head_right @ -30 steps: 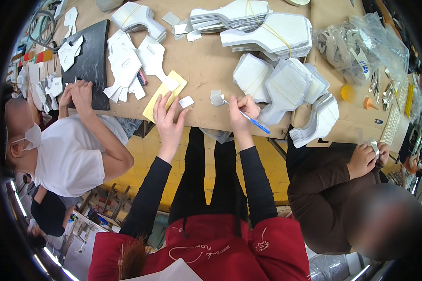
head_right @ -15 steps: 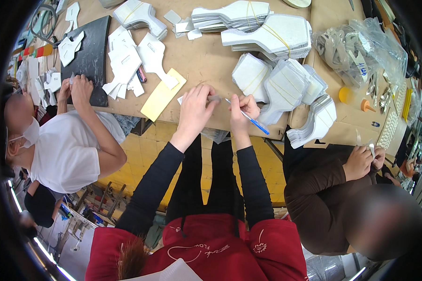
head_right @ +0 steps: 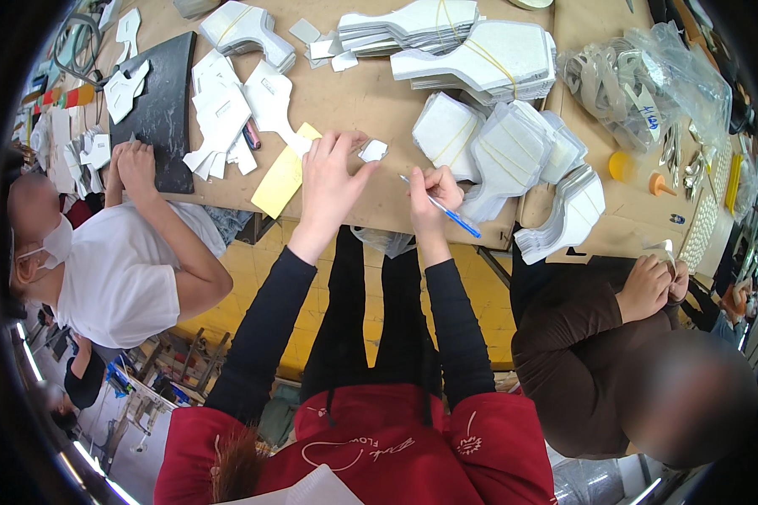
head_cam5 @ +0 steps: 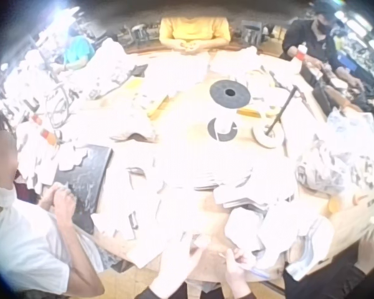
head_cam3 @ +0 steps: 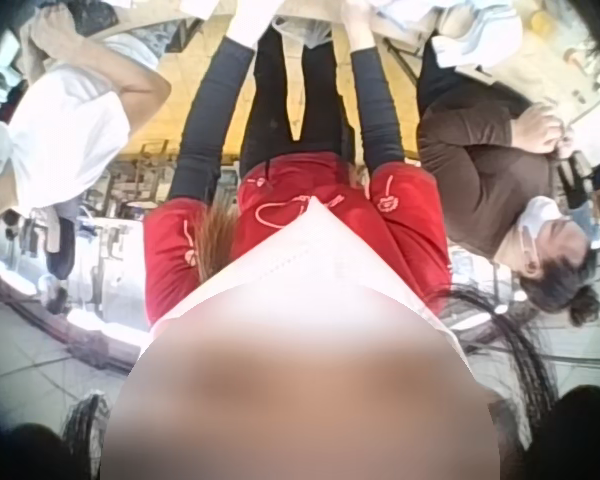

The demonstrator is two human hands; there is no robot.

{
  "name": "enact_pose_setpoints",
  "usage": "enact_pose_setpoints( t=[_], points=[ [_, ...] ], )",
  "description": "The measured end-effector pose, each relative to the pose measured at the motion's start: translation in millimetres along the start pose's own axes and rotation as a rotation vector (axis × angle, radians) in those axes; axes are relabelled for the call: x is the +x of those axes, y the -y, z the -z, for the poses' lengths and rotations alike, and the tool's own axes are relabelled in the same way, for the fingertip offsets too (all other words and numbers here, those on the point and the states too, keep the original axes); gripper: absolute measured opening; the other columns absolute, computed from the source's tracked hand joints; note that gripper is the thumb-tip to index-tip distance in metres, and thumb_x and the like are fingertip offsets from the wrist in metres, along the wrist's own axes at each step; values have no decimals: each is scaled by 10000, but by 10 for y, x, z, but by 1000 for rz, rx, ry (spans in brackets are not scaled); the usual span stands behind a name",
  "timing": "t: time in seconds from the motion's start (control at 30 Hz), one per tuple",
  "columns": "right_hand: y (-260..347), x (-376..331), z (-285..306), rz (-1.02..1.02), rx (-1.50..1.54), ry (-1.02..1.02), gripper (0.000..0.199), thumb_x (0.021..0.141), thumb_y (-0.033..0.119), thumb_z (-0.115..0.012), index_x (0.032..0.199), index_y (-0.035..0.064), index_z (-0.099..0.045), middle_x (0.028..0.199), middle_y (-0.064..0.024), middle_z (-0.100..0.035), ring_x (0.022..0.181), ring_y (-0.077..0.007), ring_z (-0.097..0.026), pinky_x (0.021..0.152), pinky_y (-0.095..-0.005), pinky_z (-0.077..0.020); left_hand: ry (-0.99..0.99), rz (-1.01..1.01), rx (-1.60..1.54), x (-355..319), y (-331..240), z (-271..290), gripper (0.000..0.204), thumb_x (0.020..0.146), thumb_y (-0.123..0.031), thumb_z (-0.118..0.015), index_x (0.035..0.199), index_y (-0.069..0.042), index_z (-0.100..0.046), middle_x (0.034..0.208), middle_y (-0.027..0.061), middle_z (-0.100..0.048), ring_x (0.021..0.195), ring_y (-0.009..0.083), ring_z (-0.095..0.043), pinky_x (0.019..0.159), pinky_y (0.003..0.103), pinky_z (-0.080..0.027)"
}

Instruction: The person repeatedly picks up small white paper pieces, writes on them with a blue pen, and stacks them into bundles. They also handle larger white paper cutouts and rubber bands, organizing them on the table. Coworkers are visible working nearby.

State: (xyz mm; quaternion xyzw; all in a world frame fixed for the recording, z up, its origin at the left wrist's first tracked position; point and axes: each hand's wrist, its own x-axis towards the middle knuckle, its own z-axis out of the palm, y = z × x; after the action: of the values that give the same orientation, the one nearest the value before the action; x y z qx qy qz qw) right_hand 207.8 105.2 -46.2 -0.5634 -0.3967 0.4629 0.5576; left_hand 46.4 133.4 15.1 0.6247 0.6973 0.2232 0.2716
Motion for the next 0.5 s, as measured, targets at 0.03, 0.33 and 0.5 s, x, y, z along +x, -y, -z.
enact_pose_setpoints(
  t=[0.03, 0.33, 0.5],
  points=[
    [7, 2, -2, -1, -3, 3, 362, 940, -35, -641, 717, 88, -383, 592, -22, -493, 490, -72, -482, 484, -218, -374, 13, 23, 55, 0, -18, -27, 301, 807, -144, -757, 1086, -102, -655, 1021, 72, -606, 1039, 277, -571, 879, 426, -409],
    [-20, 2, -12, 17, 29, -7, 361, 940, -30, -641, 719, 87, -381, 584, -26, -492, 486, -75, -476, 485, -219, -371, -66, -51, 128, -85, -14, -159, 330, 811, -209, -784, 1107, -109, -676, 968, 40, -625, 959, 248, -605, 858, 392, -414],
    [88, -53, 0, 77, 36, -144, 351, 937, -28, -644, 728, 86, -386, 592, -41, -517, 487, -77, -472, 480, -224, -379, -79, -112, 114, -280, -21, -105, 295, 806, -168, -768, 1076, -102, -668, 1003, 25, -627, 954, 228, -597, 853, 383, -408]
  ],
)
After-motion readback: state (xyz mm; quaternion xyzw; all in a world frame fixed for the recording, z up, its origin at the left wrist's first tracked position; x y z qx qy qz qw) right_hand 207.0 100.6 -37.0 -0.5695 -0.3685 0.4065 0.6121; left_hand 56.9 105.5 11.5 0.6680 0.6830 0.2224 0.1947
